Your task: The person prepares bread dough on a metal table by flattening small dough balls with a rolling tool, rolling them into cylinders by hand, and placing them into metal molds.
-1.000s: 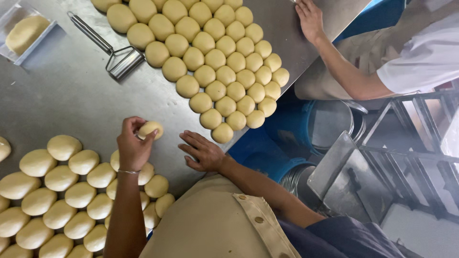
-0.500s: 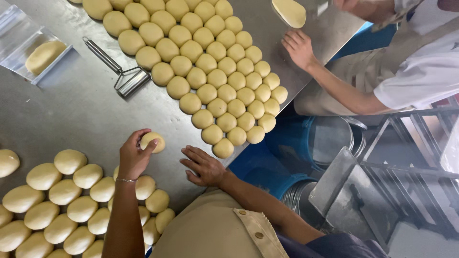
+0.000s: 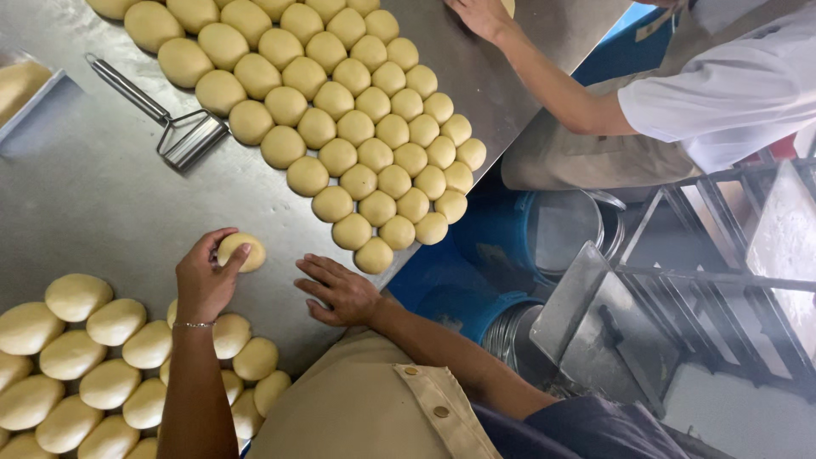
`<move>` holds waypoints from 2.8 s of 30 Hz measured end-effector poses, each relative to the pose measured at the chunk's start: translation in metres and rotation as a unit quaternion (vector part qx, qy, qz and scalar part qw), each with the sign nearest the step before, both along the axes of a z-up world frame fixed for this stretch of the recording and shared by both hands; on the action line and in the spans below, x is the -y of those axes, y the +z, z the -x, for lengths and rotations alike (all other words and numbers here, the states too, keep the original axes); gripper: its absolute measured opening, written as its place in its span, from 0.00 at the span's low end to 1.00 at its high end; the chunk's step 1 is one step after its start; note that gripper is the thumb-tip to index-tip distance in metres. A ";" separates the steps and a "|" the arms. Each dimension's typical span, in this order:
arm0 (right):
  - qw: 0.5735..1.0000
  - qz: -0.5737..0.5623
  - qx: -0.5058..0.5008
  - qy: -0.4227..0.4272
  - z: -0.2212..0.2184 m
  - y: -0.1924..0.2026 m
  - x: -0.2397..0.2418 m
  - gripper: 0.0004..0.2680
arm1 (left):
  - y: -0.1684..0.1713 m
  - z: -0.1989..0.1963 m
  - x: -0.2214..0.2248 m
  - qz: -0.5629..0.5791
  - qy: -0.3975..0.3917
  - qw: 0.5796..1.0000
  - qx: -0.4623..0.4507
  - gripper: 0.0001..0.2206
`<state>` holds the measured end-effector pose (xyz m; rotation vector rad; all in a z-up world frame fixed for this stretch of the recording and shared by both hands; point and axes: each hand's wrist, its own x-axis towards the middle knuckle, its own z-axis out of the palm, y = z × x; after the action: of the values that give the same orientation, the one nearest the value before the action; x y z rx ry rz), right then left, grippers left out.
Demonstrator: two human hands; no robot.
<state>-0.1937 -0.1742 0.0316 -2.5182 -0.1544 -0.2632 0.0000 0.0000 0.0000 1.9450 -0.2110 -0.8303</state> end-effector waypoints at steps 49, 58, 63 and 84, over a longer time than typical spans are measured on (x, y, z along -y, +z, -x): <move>1.000 -0.006 0.013 -0.002 -0.004 0.005 -0.001 0.14 | 0.031 0.081 0.009 -0.148 -0.134 0.884 0.423 0.34; 1.000 -0.003 0.004 -0.002 -0.004 0.003 -0.001 0.15 | 0.027 0.094 0.010 -0.149 -0.113 0.889 0.419 0.35; 1.000 -0.015 -0.002 0.000 -0.003 0.000 0.000 0.15 | 0.019 0.103 0.004 -0.198 -0.137 0.879 0.412 0.34; 0.985 -0.151 0.042 -0.066 -0.174 0.011 0.034 0.02 | 0.018 0.099 0.017 -0.164 -0.041 0.909 0.382 0.35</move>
<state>-0.0200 -0.2083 0.0422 -2.2195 0.0189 -0.4149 -0.0991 -0.0167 0.0182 2.5227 -0.6521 -0.1047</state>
